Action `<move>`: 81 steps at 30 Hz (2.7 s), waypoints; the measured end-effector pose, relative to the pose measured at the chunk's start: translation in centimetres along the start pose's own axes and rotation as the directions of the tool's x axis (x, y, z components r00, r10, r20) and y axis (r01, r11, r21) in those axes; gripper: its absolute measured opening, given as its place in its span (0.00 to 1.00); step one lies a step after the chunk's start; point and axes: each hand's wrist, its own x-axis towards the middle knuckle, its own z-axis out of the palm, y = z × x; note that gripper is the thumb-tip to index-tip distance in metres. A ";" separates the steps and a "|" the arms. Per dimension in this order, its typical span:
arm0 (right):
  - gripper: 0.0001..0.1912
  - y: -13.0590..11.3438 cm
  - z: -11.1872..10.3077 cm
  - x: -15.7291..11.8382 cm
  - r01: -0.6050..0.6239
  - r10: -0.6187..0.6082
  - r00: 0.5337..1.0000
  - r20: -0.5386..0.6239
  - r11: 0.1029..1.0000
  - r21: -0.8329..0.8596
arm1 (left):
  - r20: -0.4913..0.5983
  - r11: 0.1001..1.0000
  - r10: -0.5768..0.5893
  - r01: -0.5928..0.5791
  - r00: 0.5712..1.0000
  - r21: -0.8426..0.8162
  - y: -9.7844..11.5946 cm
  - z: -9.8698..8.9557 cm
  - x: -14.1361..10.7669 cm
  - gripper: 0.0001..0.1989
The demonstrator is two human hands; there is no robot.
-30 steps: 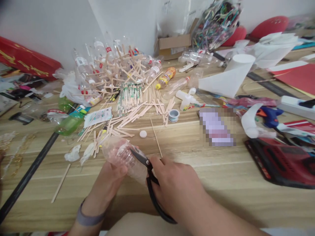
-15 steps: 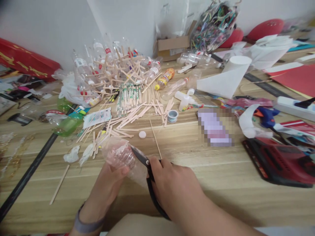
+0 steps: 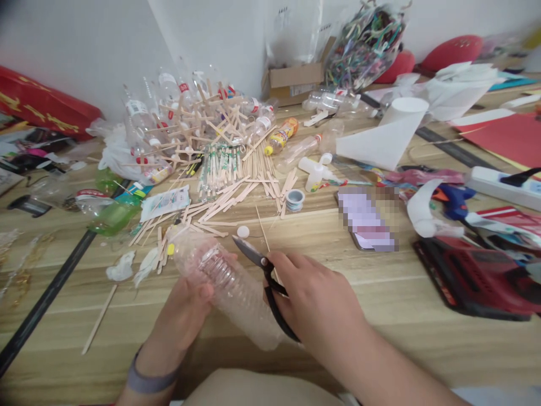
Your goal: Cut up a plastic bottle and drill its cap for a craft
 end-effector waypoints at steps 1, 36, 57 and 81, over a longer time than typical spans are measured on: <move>0.09 0.0 0.0 0.0 0.002 -0.002 1.000 0.009 1.000 0.013 | 0.011 1.000 0.000 0.000 1.000 -0.010 -0.1 0.0 0.0 0.30; 0.10 -0.1 0.7 0.6 0.140 -0.148 0.988 -0.032 0.973 -0.181 | 0.143 0.969 -0.126 0.152 0.982 -0.194 0.1 -0.2 1.2 0.25; 0.07 0.2 1.5 0.9 0.045 -0.064 0.990 -0.122 0.988 -0.147 | 0.104 0.935 -0.164 0.188 0.981 -0.300 -0.5 -0.1 1.5 0.22; 0.09 -0.2 1.2 1.7 0.001 -0.023 0.994 -0.107 0.978 -0.207 | 0.110 0.899 -0.207 0.233 0.972 -0.370 -0.9 0.5 1.6 0.18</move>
